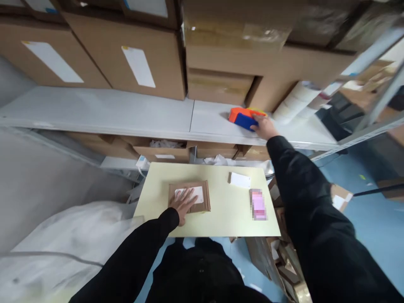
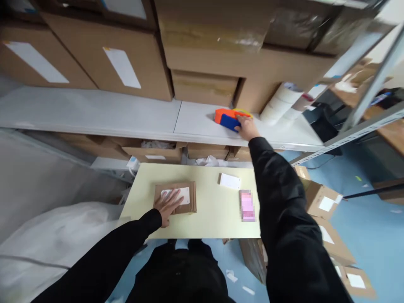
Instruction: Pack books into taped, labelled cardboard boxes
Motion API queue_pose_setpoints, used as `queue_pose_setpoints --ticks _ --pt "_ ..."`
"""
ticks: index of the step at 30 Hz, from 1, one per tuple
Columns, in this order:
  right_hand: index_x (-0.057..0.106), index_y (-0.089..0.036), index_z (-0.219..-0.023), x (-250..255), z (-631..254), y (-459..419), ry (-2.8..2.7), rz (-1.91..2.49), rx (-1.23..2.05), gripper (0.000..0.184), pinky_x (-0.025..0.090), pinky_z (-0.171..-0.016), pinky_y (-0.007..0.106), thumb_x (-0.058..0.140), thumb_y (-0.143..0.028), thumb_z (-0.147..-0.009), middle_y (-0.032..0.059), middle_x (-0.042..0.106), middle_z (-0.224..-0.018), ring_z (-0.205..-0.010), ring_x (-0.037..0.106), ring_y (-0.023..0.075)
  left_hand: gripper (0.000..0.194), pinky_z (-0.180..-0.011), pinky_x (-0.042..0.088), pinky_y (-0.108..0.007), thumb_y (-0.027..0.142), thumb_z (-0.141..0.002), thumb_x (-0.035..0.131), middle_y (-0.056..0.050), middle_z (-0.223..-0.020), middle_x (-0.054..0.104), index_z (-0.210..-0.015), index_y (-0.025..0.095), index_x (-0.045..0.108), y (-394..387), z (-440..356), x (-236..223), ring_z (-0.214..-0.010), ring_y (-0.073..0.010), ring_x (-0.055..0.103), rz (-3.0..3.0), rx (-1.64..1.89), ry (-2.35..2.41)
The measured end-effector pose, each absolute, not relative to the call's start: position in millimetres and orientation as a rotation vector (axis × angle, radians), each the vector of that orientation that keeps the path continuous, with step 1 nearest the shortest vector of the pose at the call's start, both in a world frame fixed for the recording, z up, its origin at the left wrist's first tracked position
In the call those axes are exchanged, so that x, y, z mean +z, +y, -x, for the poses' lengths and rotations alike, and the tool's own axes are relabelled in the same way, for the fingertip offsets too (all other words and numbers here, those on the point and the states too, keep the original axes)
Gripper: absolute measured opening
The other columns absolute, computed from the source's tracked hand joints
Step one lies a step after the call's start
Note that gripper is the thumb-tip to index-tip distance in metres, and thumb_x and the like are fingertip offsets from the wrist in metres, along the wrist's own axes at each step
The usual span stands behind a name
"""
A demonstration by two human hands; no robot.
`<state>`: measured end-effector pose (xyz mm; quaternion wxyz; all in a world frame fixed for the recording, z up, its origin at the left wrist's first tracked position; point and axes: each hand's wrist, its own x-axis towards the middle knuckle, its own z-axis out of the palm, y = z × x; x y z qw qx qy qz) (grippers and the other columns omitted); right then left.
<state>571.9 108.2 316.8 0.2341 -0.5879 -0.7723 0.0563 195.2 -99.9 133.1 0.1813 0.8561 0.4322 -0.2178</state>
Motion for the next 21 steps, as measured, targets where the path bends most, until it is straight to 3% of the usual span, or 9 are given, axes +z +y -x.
queue_pose_setpoints --ticks 3,5,8,10,15,17,21 --pt "0.043 -0.011 -0.135 302.8 -580.7 100.9 -2.074 1.617 0.039 0.066 0.018 -0.107 0.06 0.059 -0.028 -0.073 0.0203 0.038 -0.142 -0.133 0.03 0.0382 0.115 -0.11 0.001 -0.06 0.042 -0.054 0.073 -0.021 -0.153 -0.003 -0.147 0.015 0.012 -117.6 -175.3 124.9 -0.139 -0.0393 -0.01 -2.238 -0.448 1.612" --pt "0.035 -0.015 -0.14 278.5 -578.0 72.7 -1.959 1.592 -0.077 0.069 0.015 -0.107 0.062 0.057 -0.028 -0.076 0.0181 0.029 -0.147 -0.137 0.021 0.038 0.128 -0.109 0.01 -0.061 0.054 -0.053 0.073 -0.025 -0.152 -0.009 -0.147 0.011 -0.003 -129.5 -154.8 111.1 -0.138 -0.0405 -0.011 -2.033 -0.243 1.839" --pt "0.026 -0.015 -0.142 208.9 -548.8 -7.0 -1.816 1.508 -0.035 0.067 0.021 -0.107 0.06 0.05 -0.024 -0.08 0.0179 0.033 -0.144 -0.136 0.026 0.0341 0.139 -0.108 0.023 -0.055 0.055 -0.052 0.075 -0.028 -0.151 -0.005 -0.143 0.007 -0.018 -145.2 -121.4 82.8 -0.14 -0.0387 0.002 -1.735 0.105 1.907" --pt "0.027 -0.015 -0.141 147.2 -515.0 -67.1 -1.809 1.533 0.254 0.068 0.03 -0.108 0.051 0.049 -0.018 -0.077 0.0192 0.04 -0.139 -0.132 0.035 0.0296 0.134 -0.11 0.026 -0.048 0.049 -0.052 0.077 -0.026 -0.152 0.009 -0.145 0.008 -0.011 -151.8 -105.0 65.2 -0.139 -0.0361 0.016 -1.615 0.19 1.829" --pt "0.013 -0.008 -0.146 31.0 -426.2 -150.8 -1.826 1.642 1.192 0.099 0.032 -0.108 0.048 0.065 -0.013 -0.061 0.0245 0.028 -0.146 -0.136 0.029 0.0323 0.108 -0.108 0.033 -0.041 0.032 -0.053 0.077 -0.019 -0.143 0.038 -0.143 0.01 0.022 -157.9 -101.0 45.3 -0.132 -0.0318 0.038 -1.56 0.271 1.711" --pt "0.02 -0.013 -0.145 17.5 -400.4 -155.4 -1.762 1.654 1.278 0.094 0.036 -0.105 0.046 0.065 -0.013 -0.063 0.0207 0.038 -0.142 -0.132 0.037 0.0301 0.093 -0.102 0.041 -0.042 0.027 -0.056 0.075 -0.015 -0.132 0.052 -0.138 0.014 0.032 -158.9 -108.0 45.2 -0.122 -0.0292 0.049 -1.562 0.326 1.665" --pt "0.041 -0.016 -0.133 26.8 -376.0 -156.7 -1.675 1.788 1.172 0.062 0.046 -0.093 0.04 0.058 -0.014 -0.073 0.0142 0.059 -0.121 -0.112 0.056 0.0243 0.06 -0.078 0.055 -0.035 0.029 -0.062 0.069 -0.011 -0.108 0.064 -0.118 0.014 0.051 -157.3 -114.1 50.6 -0.095 -0.0225 0.064 -1.555 0.367 1.683"
